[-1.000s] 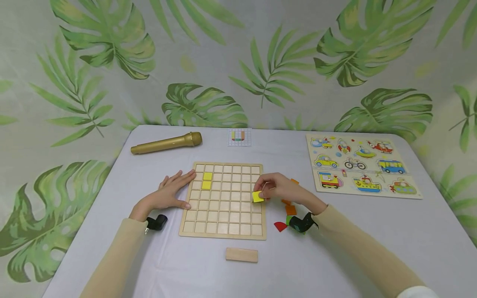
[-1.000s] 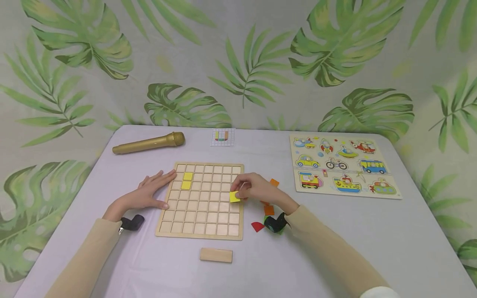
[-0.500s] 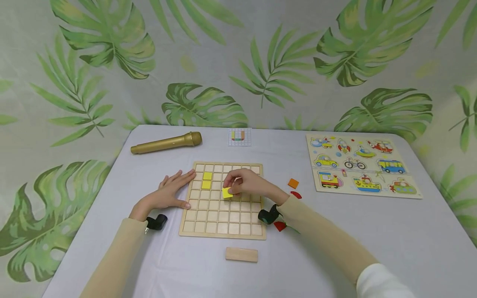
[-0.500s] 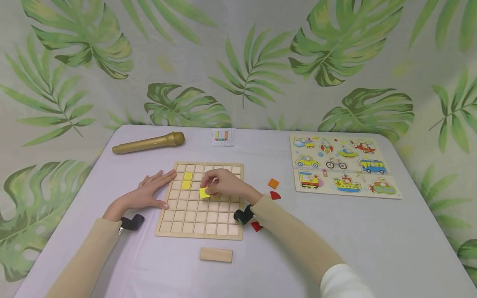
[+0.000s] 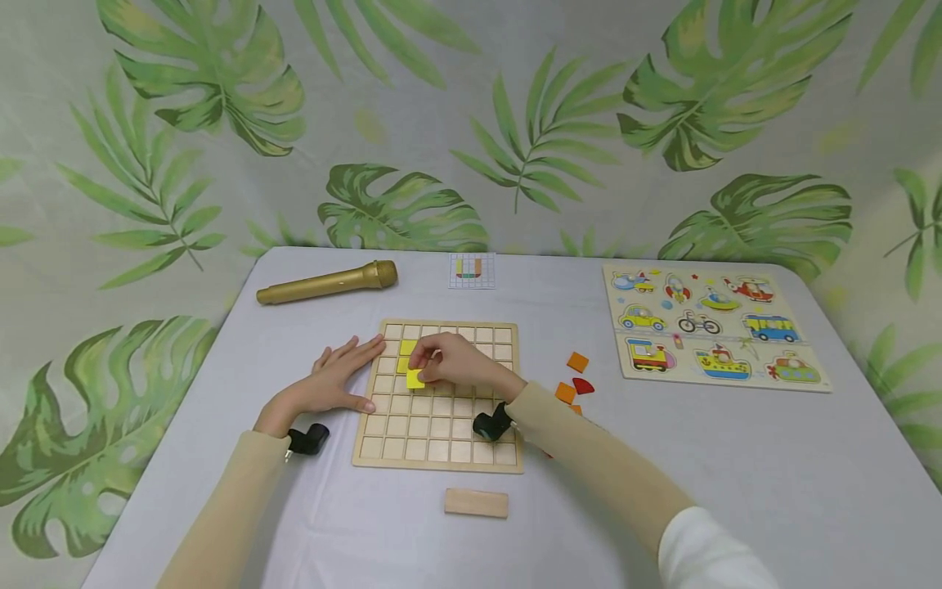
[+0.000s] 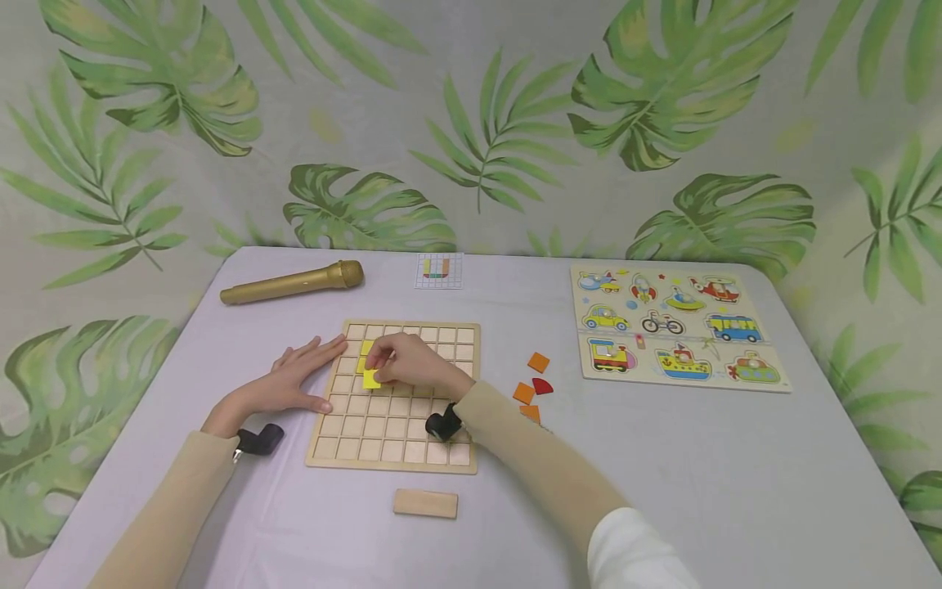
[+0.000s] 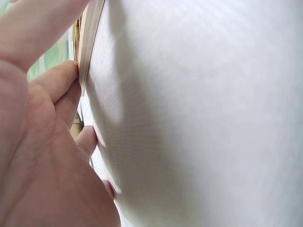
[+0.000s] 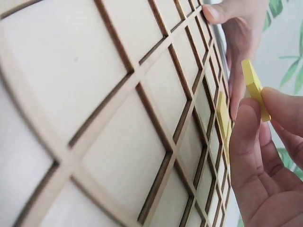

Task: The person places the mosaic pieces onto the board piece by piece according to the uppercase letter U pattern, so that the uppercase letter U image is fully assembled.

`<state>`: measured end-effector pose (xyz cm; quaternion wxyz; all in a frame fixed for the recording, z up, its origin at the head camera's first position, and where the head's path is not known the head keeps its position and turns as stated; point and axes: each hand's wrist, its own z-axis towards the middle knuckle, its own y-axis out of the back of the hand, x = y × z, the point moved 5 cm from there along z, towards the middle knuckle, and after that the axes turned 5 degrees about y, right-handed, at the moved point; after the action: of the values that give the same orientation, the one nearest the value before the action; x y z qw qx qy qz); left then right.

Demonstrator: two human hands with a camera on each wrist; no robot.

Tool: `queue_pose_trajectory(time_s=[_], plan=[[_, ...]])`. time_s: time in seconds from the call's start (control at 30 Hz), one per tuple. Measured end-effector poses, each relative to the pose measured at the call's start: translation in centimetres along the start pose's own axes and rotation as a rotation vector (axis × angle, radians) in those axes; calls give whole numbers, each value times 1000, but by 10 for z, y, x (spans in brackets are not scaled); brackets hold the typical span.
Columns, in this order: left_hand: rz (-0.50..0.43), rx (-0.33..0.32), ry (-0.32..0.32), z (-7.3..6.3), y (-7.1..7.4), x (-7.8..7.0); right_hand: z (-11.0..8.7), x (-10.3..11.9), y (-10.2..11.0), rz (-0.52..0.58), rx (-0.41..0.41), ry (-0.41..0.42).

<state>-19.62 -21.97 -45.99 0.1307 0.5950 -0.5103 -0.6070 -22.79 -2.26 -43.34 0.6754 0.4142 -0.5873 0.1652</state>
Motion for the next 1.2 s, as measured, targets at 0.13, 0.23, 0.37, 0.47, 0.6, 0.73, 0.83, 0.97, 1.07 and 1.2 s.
queue_pose_trajectory(time_s=[0.13, 0.23, 0.37, 0.47, 0.6, 0.73, 0.83, 0.97, 1.07, 1.2], plan=[[-2, -1, -2, 0, 0, 1, 6, 1, -6, -48, -24, -12], [2, -1, -4, 0, -1, 1, 8, 3, -10, -96, -35, -13], [6, 0, -5, -1, -1, 1, 10, 7, -14, -146, -37, -10], [7, -3, -6, -1, -1, 2, 12, 7, -15, -179, -37, -6], [8, -5, -8, -1, -1, 2, 14, 5, -17, -247, -40, -2], [7, -3, -12, -1, -1, 2, 15, 5, -19, -340, -39, 8], [4, -3, -14, -1, 0, 1, 16, 5, -21, -400, -38, 22], [2, -3, -16, -1, 1, 0, 19, 4, -23, -455, -30, 31], [-3, -2, -19, -1, 2, -1, 20, 4, -25, -498, -19, 31], [-5, 0, -17, -1, 1, -1, 19, 7, -26, -520, -12, 28]])
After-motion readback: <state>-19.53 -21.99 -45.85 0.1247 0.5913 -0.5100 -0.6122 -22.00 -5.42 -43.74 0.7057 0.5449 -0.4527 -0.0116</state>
